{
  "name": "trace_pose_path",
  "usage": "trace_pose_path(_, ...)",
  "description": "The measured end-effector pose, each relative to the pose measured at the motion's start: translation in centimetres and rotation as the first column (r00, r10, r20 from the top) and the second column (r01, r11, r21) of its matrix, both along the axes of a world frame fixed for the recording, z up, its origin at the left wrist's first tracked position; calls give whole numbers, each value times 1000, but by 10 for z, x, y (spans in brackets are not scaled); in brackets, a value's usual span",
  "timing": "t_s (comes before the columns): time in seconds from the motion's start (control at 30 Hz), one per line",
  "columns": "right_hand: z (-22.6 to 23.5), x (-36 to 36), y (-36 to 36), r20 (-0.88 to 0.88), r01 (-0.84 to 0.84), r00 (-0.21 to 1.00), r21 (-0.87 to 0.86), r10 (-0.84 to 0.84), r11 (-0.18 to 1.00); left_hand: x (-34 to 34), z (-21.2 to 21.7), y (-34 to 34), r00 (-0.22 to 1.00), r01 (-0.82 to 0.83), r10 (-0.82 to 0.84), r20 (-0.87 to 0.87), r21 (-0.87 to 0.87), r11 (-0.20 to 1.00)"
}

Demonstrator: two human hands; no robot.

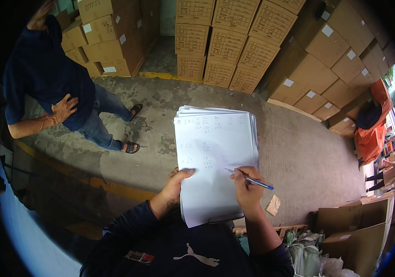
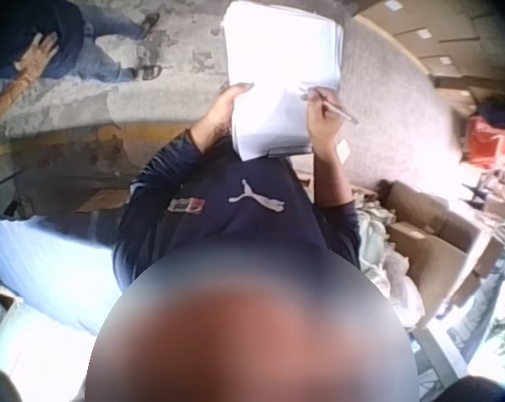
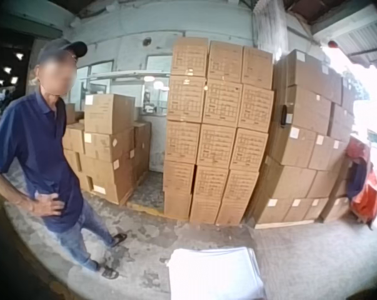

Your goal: The person writes on a clipboard with a pen, then moves to a table to handle and sort multiple printed forms. They flip through the forms, place some on the table, and continue writing on the clipboard while standing in a warehouse area.

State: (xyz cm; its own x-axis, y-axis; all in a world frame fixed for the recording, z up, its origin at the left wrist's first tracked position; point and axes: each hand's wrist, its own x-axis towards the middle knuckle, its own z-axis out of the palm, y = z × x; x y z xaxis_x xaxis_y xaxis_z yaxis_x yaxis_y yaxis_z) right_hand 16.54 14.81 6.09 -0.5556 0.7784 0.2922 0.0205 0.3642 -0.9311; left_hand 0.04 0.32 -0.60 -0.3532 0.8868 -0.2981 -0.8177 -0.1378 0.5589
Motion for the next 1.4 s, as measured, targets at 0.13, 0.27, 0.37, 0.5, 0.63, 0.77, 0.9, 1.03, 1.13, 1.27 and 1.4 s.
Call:
trace_pose_path(0.13,-1,0,1,-8,-4,1000,-20,4,1000,0,0,0,1000,-7,7,4,4,1000)
trace_pose_path(0.27,-2,-1,1,-6,-2,1000,17,3,1000,0,4,0,1000,-12,12,4,15,1000)
trace_pose_path(0.37,-3,-2,1,-17,-2,1000,55,3,998,0,9,-1,1000,-19,20,16,-5,1000)
trace_pose_path(0.5,-3,-2,0,-17,7,1000,63,-6,998,1,12,-1,1000,-28,28,8,-1,1000)
trace_pose_path(0.63,-3,-3,-1,-25,5,1000,34,-4,999,-1,11,-2,1000,-6,6,-9,13,1000)
trace_pose_path(0.77,-2,-3,-1,-29,-1,1000,50,2,999,-1,7,-2,1000,4,-4,-4,9,1000)
trace_pose_path(0.9,-2,-3,0,-43,-4,999,63,7,998,1,5,0,1000,-25,25,7,17,1000)
trace_pose_path(1.03,0,-4,-1,-50,-3,999,36,5,999,0,5,0,1000,-5,4,8,44,999)
trace_pose_path(1.13,3,-6,-3,-48,-23,998,102,28,994,0,5,0,1000,-6,6,11,39,999)
trace_pose_path(1.27,4,-13,3,-2,81,997,140,-81,987,1,5,0,1000,-27,27,12,43,999)
trace_pose_path(1.4,5,-9,26,-4,149,989,-47,-150,988,1,4,-1,1000,13,-12,-24,23,1000)
